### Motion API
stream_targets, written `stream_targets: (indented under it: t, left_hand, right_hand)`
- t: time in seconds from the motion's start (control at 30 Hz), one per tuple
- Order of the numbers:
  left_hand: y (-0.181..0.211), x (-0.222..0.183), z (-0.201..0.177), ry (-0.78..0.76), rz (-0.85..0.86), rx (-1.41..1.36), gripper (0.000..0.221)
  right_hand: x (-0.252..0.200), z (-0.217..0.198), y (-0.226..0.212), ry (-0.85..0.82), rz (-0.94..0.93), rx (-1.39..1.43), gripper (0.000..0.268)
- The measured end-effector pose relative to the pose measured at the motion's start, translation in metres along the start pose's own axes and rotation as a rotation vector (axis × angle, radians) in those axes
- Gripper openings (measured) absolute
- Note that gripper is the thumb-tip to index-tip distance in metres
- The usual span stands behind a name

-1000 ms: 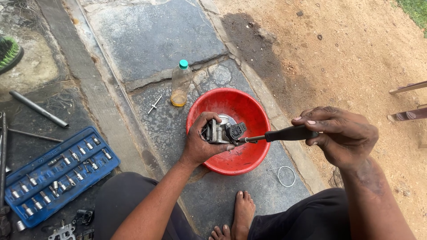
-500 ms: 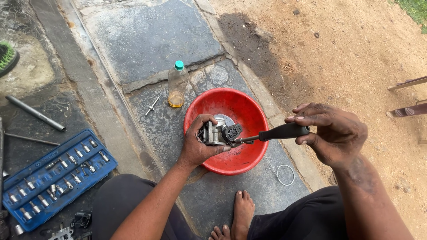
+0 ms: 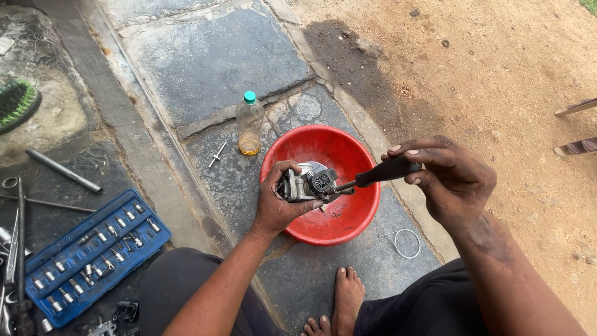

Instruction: Disassembling and inspecting a carburetor using a screwdriver while sitting on the ground.

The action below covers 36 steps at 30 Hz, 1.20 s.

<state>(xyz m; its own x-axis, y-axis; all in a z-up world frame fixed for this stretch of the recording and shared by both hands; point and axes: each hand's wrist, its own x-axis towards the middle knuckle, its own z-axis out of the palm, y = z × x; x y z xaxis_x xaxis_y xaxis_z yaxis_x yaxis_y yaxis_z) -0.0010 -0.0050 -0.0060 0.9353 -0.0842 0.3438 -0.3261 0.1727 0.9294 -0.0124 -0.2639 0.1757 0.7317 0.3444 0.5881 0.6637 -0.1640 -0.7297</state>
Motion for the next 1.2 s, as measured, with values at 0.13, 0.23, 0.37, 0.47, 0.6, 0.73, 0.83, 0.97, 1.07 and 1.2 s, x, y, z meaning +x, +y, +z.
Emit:
stream_targets:
  t: [0.13, 0.23, 0.37, 0.47, 0.6, 0.73, 0.83, 0.97, 1.07, 1.2]
  left_hand:
    - [0.005, -0.002, 0.004, -0.027, -0.053, -0.134, 0.072]
    - [0.004, -0.004, 0.004, -0.013, -0.066, -0.085, 0.070]
    - [0.005, -0.005, 0.004, -0.014, -0.063, -0.103, 0.069]
    - [0.008, -0.004, 0.004, -0.026, -0.043, -0.104, 0.069]
    - [0.008, -0.003, 0.005, -0.017, -0.053, -0.120, 0.070]
    - [0.006, -0.002, 0.003, -0.007, -0.052, -0.114, 0.070]
    - [0.001, -0.003, -0.001, 0.019, -0.111, -0.135, 0.070]
    - [0.002, 0.001, -0.003, -0.026, -0.024, -0.353, 0.073]
    - [-0.003, -0.001, -0.004, -0.055, -0.147, -0.710, 0.078]
    - [0.020, 0.002, -0.007, -0.067, -0.388, -1.063, 0.077]
  right_hand:
    - [0.000, 0.003, 0.002, 0.051, -0.004, 0.153, 0.024]
    - [-0.001, 0.007, 0.008, 0.049, -0.035, 0.104, 0.025]
    - [0.005, 0.012, 0.014, -0.067, 0.086, 0.192, 0.046]
    - [0.009, 0.014, 0.015, -0.169, 0.172, 0.263, 0.062]
    - [0.003, 0.013, 0.017, -0.204, 0.158, 0.359, 0.053]
    - [-0.002, 0.019, 0.008, -0.190, 0.079, 0.332, 0.053]
    - [-0.004, 0.016, 0.004, -0.262, 0.003, 0.276, 0.050]
    - [-0.006, -0.002, 0.008, -0.182, 0.033, 0.359, 0.047]
    - [-0.006, -0.010, 0.013, -0.063, 0.042, 0.554, 0.045]
    - [-0.008, -0.014, 0.016, 0.063, 0.117, 0.593, 0.042]
